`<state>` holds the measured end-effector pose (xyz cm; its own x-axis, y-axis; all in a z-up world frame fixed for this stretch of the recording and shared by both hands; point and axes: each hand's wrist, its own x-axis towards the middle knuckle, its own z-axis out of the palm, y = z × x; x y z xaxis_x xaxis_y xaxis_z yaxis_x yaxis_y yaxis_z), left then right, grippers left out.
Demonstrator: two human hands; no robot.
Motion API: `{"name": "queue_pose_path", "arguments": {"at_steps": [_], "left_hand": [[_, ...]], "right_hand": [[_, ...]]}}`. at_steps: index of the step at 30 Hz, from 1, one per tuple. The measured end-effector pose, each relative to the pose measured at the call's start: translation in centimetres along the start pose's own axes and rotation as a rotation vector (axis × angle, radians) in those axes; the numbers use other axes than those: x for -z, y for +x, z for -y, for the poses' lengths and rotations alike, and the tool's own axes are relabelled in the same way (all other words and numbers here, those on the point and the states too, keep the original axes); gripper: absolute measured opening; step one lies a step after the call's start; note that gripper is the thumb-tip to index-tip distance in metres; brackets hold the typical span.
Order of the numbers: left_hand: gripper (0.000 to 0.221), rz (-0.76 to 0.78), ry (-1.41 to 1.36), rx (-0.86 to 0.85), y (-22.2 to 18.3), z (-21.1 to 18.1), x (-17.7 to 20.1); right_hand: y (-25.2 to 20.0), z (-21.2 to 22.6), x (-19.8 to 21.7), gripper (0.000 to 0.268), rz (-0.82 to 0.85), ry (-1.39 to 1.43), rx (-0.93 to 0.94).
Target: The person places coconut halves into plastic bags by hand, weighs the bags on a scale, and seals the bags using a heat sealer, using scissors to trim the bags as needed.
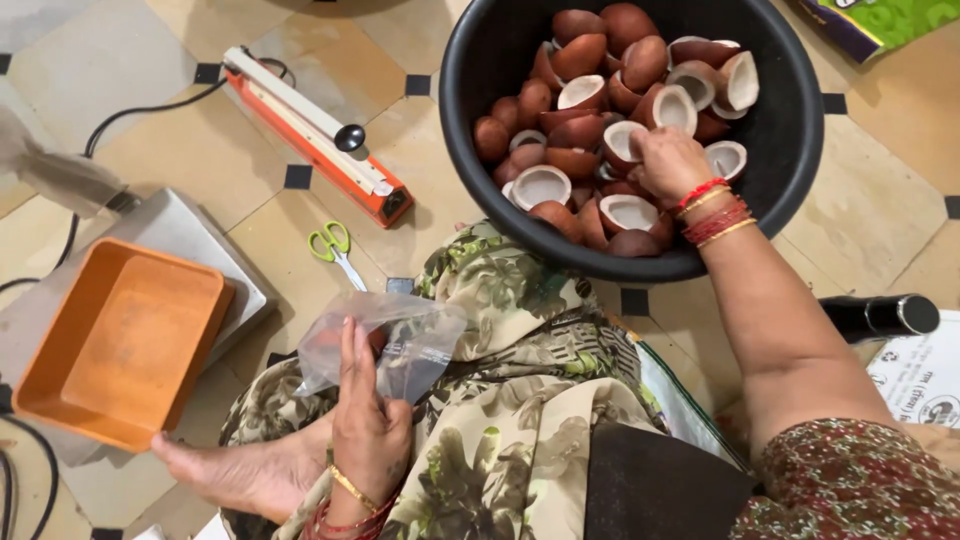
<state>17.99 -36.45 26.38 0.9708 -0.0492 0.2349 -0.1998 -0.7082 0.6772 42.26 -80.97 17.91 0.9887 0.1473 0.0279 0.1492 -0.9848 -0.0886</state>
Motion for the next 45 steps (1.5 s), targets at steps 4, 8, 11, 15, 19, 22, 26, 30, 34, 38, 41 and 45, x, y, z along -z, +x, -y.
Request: {"name": "queue_pose_path", "arguments": {"at_steps": [4,8,11,15,19,22,26,30,34,38,41,45], "left_hand": [[0.088,0.014,-0.062,0.099,0.1,0.0,-0.4],[0.092,0.024,-0.036,0.143,-0.2,-0.1,-0.9],[0.097,-0.054,0.008,-0.028,-0.5,-0.2,-1.0],[0.099,0.013,-0.067,0.004,-0.9,-0.3,-1.2],[0.099,0.052,-0.089,-0.016,-1.8,-0.3,-0.7],[0.098,0.146,-0.11,-0.075,-2.1,-0.7,0.0],[0.097,0.277,-0.154,0.006,-2.6,0.2,0.3],[0.099,0.137,-0.14,-0.185,-2.9,1.2,0.2],[0.098,0.322,-0.08,0.026,-2.2,0.5,0.6],[0.1,0.153,-0.061,-0.058,-2.2,1.2,1.2],[0.098,0.063,-0.038,-0.116,-2.2,1.7,1.5],[0.093,0.197,-0.036,0.152,-1.6,2.0,0.8]], "right_hand": [[-1.8,0.7,1.8,0.037,0.02,0.418,-0.044],[-6.3,6.6,5.1,0.045,0.138,1.798,-0.065],[-8.8,12.4,3.9,0.046,0.483,2.002,0.087],[-10.6,24.6,2.3,0.043,1.053,1.628,0.195],[-8.8,31.3,-1.9,0.055,1.083,1.598,0.185],[-8.0,34.7,-5.1,0.058,1.198,1.723,0.25],[-8.4,38.1,-4.8,0.072,0.63,1.341,0.754],[-9.3,38.2,-5.1,0.085,0.049,0.819,1.031],[-10.4,35.7,-6.2,0.054,0.282,0.612,0.889],[-8.5,31.8,2.9,0.032,0.642,0.478,0.846],[-3.8,23.3,4.6,0.032,0.554,0.788,0.701],[3.6,9.9,3.3,0.025,-0.061,0.409,0.105]]}}
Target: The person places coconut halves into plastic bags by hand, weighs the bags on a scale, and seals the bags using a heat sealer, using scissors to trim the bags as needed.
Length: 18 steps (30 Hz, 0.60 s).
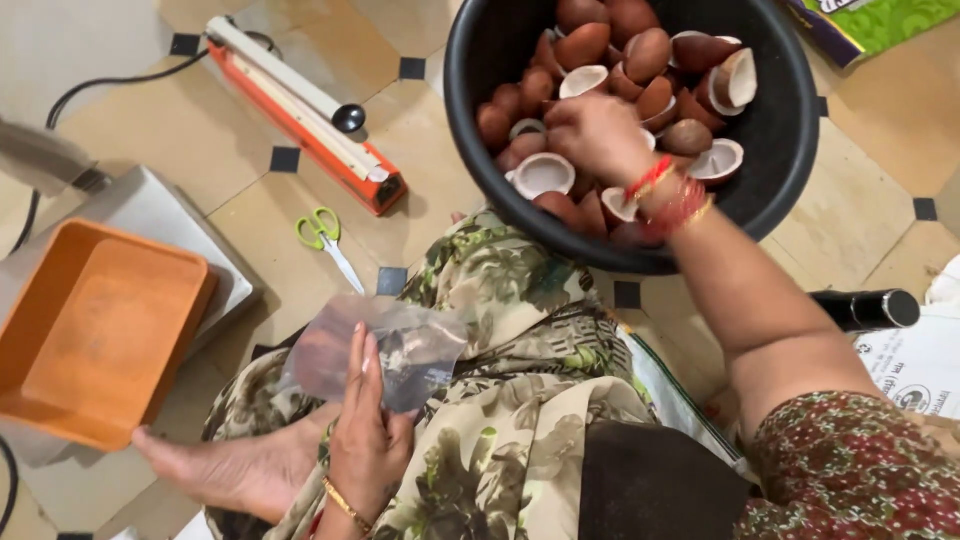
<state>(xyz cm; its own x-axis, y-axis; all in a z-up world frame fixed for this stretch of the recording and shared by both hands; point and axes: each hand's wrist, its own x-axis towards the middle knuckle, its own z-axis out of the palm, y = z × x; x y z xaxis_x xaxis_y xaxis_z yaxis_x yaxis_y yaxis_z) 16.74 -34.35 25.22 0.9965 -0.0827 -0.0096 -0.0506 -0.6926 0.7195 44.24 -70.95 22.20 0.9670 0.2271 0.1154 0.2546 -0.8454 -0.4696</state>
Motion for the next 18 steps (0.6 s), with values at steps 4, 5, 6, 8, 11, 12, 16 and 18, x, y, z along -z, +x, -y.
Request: {"name": "queue_pose_path", "arguments": {"at_steps": [4,5,6,8,11,12,16,18], "left_hand": [[0.093,-0.038,-0.022,-0.077,0.8,0.2,-0.7],[0.093,-0.04,-0.023,-0.08,1.0,0.2,-0.8],[0.093,-0.042,-0.024,-0.084,1.1,0.2,-0.9],[0.093,-0.064,-0.014,-0.113,1.4,0.2,-1.2],[0.093,-0.085,-0.001,-0.15,1.8,0.2,-1.5],[0.093,-0.091,0.002,-0.156,1.9,0.3,-1.5],[0.092,-0.017,-0.027,-0.018,2.2,0.3,-1.7],[0.094,-0.088,0.025,-0.185,2.2,0.3,-1.7]], "right_hand": [[1.2,-8.0,-0.8,0.044,0.014,-0.13,-0.045],[0.9,-7.9,-0.8,0.049,0.119,-0.068,-0.064],[0.7,-7.8,-0.8,0.054,0.225,-0.006,-0.082],[0.7,-8.8,-1.1,0.046,0.245,0.005,-0.058],[1.2,-12.1,-2.5,0.035,0.244,0.032,-0.059],[1.5,-13.6,-3.0,0.033,0.223,0.045,-0.079],[2.3,-17.1,-6.1,0.021,0.25,0.448,-0.347],[2.0,-16.5,-6.2,0.012,0.236,0.887,-0.6]]}}
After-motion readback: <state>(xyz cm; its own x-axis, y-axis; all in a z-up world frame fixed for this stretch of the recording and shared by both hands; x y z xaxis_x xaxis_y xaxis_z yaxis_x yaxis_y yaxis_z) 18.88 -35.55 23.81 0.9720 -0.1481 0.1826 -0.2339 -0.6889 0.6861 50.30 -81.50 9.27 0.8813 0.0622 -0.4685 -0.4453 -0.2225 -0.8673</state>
